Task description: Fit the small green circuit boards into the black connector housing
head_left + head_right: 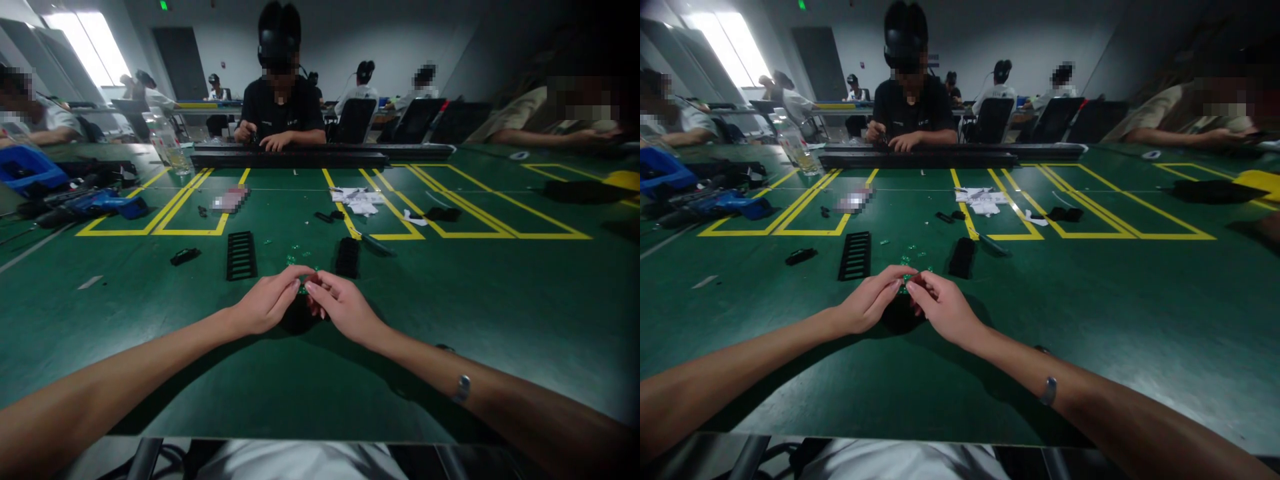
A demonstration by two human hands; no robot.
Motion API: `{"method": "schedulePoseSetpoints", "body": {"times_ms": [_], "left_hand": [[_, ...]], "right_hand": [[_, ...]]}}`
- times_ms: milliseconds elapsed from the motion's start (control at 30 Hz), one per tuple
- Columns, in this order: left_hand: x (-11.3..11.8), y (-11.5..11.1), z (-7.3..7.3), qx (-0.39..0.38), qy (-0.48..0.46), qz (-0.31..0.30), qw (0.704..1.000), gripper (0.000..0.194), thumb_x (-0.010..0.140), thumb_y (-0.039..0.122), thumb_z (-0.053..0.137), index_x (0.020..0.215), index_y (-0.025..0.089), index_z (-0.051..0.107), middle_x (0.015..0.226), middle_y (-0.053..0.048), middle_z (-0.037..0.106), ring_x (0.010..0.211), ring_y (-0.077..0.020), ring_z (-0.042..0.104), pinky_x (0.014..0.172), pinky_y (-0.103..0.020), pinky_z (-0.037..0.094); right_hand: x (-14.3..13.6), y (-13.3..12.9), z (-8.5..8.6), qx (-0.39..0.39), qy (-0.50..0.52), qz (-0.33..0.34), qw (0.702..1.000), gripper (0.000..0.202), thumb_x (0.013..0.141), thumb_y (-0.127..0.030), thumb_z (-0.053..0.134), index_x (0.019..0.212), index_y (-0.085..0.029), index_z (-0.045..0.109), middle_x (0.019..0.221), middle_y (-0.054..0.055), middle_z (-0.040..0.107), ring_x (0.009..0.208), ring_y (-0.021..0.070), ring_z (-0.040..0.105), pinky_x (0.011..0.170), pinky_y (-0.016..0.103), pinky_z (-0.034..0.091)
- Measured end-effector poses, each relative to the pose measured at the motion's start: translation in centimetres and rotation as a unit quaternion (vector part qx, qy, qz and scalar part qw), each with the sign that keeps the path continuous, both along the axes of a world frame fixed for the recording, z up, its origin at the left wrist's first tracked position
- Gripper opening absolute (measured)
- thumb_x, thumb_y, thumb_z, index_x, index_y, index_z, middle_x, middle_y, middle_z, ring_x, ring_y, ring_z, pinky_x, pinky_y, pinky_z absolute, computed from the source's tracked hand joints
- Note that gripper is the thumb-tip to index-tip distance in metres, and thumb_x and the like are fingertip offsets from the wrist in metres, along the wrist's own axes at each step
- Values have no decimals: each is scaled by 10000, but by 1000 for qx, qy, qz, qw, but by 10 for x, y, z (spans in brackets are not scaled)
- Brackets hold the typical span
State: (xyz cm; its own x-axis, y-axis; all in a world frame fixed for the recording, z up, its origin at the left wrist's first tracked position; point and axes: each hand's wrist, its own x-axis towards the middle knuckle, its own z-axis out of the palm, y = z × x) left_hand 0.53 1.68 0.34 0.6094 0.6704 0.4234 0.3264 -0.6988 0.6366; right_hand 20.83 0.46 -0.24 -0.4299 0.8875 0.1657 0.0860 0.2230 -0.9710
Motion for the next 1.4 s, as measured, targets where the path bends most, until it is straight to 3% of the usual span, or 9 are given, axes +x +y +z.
{"method": "schedulePoseSetpoints", "body": {"times_ms": [567,1000,1200,1400], "left_hand": [[0,3,-1,-7,5,-5,1000,344,1062,270,332,1362,168,467,1089,-86,670,842,-151,643,783,-277,491],[1,2,-2,-27,-15,30,999,358,1065,336,344,1319,153,517,827,-29,635,783,-159,627,734,-267,483],[1,2,-2,-32,-1,27,999,359,1066,336,343,1324,154,515,876,-42,657,820,-160,641,776,-276,486],[6,6,-3,-18,16,24,999,342,1066,330,337,1306,169,521,1076,-81,681,932,-176,660,839,-299,496]], "right_hand": [[1,2,1,-6,-15,6,1000,260,999,-413,540,876,-185,561,716,-20,569,589,117,554,533,241,452],[1,3,-1,-34,-6,5,999,292,987,-468,544,948,-180,575,707,-18,583,571,118,577,491,231,430],[3,5,-1,-38,-6,7,999,282,992,-454,542,942,-178,570,714,-18,582,574,113,576,496,226,435],[3,5,-1,-50,5,0,999,288,973,-458,565,885,-184,559,693,-19,583,561,115,571,495,231,436]]}}
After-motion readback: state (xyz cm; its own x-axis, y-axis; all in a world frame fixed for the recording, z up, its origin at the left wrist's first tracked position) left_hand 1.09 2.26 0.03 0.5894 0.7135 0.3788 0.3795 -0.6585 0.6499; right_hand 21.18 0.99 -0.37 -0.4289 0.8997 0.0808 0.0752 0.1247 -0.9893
